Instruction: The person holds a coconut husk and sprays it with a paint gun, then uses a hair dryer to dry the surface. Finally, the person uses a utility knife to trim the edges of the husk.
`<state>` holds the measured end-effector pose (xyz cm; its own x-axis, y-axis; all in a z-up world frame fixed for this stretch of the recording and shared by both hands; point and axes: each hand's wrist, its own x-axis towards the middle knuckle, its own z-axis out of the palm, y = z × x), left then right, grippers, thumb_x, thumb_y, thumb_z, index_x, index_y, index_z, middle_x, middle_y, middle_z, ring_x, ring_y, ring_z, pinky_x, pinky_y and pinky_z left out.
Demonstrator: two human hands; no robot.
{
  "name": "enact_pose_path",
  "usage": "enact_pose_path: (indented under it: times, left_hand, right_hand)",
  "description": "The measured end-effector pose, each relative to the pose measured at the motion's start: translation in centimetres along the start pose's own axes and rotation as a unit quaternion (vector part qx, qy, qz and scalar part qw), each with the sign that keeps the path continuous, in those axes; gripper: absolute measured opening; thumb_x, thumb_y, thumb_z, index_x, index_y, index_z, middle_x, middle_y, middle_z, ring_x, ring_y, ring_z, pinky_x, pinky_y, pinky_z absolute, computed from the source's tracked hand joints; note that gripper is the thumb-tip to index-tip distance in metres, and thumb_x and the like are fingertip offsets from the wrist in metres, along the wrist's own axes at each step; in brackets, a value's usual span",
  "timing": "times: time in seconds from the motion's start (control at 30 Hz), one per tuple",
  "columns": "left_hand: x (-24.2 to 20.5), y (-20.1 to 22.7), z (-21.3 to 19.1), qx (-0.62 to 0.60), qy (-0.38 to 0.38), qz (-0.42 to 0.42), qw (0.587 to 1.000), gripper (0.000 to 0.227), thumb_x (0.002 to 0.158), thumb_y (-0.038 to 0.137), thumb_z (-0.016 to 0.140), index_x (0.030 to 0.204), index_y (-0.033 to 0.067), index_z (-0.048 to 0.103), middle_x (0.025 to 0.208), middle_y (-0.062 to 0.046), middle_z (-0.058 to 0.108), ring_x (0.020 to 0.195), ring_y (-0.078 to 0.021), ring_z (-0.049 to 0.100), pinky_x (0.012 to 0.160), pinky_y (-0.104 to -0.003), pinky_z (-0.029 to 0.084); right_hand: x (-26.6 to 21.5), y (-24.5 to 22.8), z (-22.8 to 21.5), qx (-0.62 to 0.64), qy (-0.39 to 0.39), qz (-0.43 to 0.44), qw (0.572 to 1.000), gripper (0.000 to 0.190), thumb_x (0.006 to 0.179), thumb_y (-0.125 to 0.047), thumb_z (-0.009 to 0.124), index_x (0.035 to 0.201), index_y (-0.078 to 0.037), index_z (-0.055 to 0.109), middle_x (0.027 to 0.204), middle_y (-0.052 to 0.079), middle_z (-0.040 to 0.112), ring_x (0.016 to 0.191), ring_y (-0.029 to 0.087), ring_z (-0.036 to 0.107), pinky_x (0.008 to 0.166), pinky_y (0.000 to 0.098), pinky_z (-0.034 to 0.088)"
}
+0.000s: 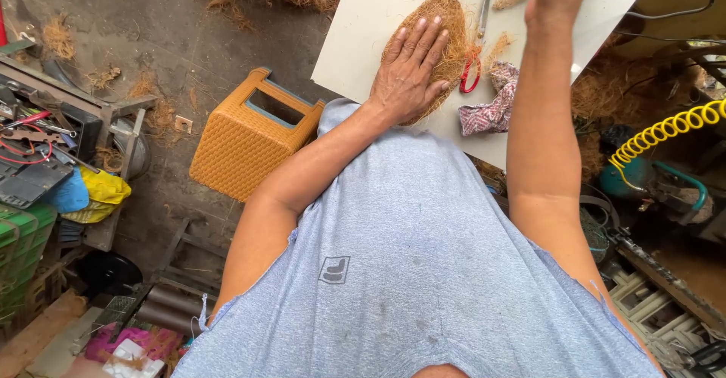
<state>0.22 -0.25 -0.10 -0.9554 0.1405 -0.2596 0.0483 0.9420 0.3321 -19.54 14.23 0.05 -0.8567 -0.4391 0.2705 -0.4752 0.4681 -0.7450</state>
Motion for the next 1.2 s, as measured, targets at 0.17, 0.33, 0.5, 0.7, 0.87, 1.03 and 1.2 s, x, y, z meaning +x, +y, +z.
enact_pose_path:
  times: [0.17, 0.33, 0.5, 0.7, 0.87, 1.03, 1.2]
  left_hand:
    - [0.1, -0.4, -2.1, -0.009, -0.076, -0.004, 0.997, 0.079, 0.123, 0.071, 0.042, 0.171, 0.0198, 0.004, 0.174, -0.009, -0.004, 0.163, -0.0272, -0.002, 0.128, -0.053, -0.006]
    - [-1.6, -2.7, 1.3, -0.376, 0.232, 0.017, 0.897, 0.061, 0.106, 0.031, 0.054, 0.160, 0.0181, 0.030, 0.172, -0.004, 0.026, 0.164, -0.0229, 0.021, 0.141, -0.053, 0.016]
    - [-2.2, -4.7, 1.7, -0.441, 0.287, -0.049, 0.849, 0.049, 0.103, 0.018, 0.058, 0.150, 0.0168, 0.046, 0.163, -0.011, 0.041, 0.159, -0.0339, 0.032, 0.135, -0.056, 0.030]
    - [-2.7, -4.6, 2.6, -0.453, 0.218, -0.083, 0.860, 0.046, 0.100, 0.029, 0.067, 0.142, 0.0169, 0.052, 0.159, -0.015, 0.040, 0.126, -0.0261, 0.067, 0.110, -0.048, 0.059]
    - [-2.0, -4.5, 1.2, -0.435, 0.234, -0.105, 0.863, 0.026, 0.095, 0.030, 0.070, 0.112, 0.0116, 0.065, 0.142, -0.017, 0.057, 0.132, -0.0318, 0.059, 0.108, -0.045, 0.052]
    - [-0.9, -4.7, 0.5, -0.426, 0.227, -0.106, 0.869, 0.014, 0.092, 0.029, 0.066, 0.092, 0.0146, 0.066, 0.130, -0.017, 0.063, 0.125, -0.0309, 0.061, 0.097, -0.048, 0.055]
    - [0.6, -4.6, 0.3, -0.378, 0.235, -0.082, 0.892, 0.020, 0.095, 0.032, 0.066, 0.106, 0.0153, 0.061, 0.138, -0.012, 0.059, 0.121, -0.0282, 0.065, 0.090, -0.045, 0.060]
  right_hand:
    - [-1.4, 0.7, -2.1, -0.006, -0.021, 0.045, 0.999, 0.010, 0.100, 0.003, 0.070, 0.100, -0.003, 0.062, 0.087, 0.009, 0.066, 0.076, 0.021, 0.068, 0.065, 0.0337, 0.057]
    - [-4.4, -4.1, -2.0, -0.008, -0.078, 0.035, 0.996, 0.011, 0.102, -0.006, 0.067, 0.110, -0.001, 0.061, 0.104, 0.013, 0.062, 0.093, 0.026, 0.063, 0.072, 0.0382, 0.053]
    - [-9.5, -5.8, 0.7, -0.057, -0.155, -0.035, 0.986, 0.045, 0.112, -0.038, 0.055, 0.133, 0.001, 0.054, 0.147, 0.024, 0.045, 0.138, 0.039, 0.045, 0.118, 0.0560, 0.043]
    - [-12.0, -6.8, 0.7, -0.041, -0.123, 0.042, 0.991, 0.047, 0.116, -0.025, 0.058, 0.156, -0.007, 0.043, 0.163, 0.018, 0.032, 0.153, 0.037, 0.035, 0.125, 0.0562, 0.041]
    - [-13.2, -6.5, 1.9, -0.024, -0.135, 0.001, 0.991, 0.047, 0.111, -0.018, 0.066, 0.153, -0.011, 0.047, 0.160, 0.021, 0.040, 0.149, 0.039, 0.044, 0.122, 0.0524, 0.046]
    - [-13.9, -5.4, 1.4, -0.034, -0.182, 0.037, 0.982, 0.059, 0.116, -0.028, 0.060, 0.166, -0.031, 0.030, 0.174, 0.006, 0.011, 0.162, 0.034, 0.020, 0.128, 0.0576, 0.036]
    - [-13.7, -4.9, 0.8, -0.033, -0.232, 0.058, 0.970, 0.065, 0.114, -0.045, 0.056, 0.169, -0.036, 0.020, 0.176, 0.007, -0.001, 0.166, 0.037, 0.008, 0.135, 0.0630, 0.014]
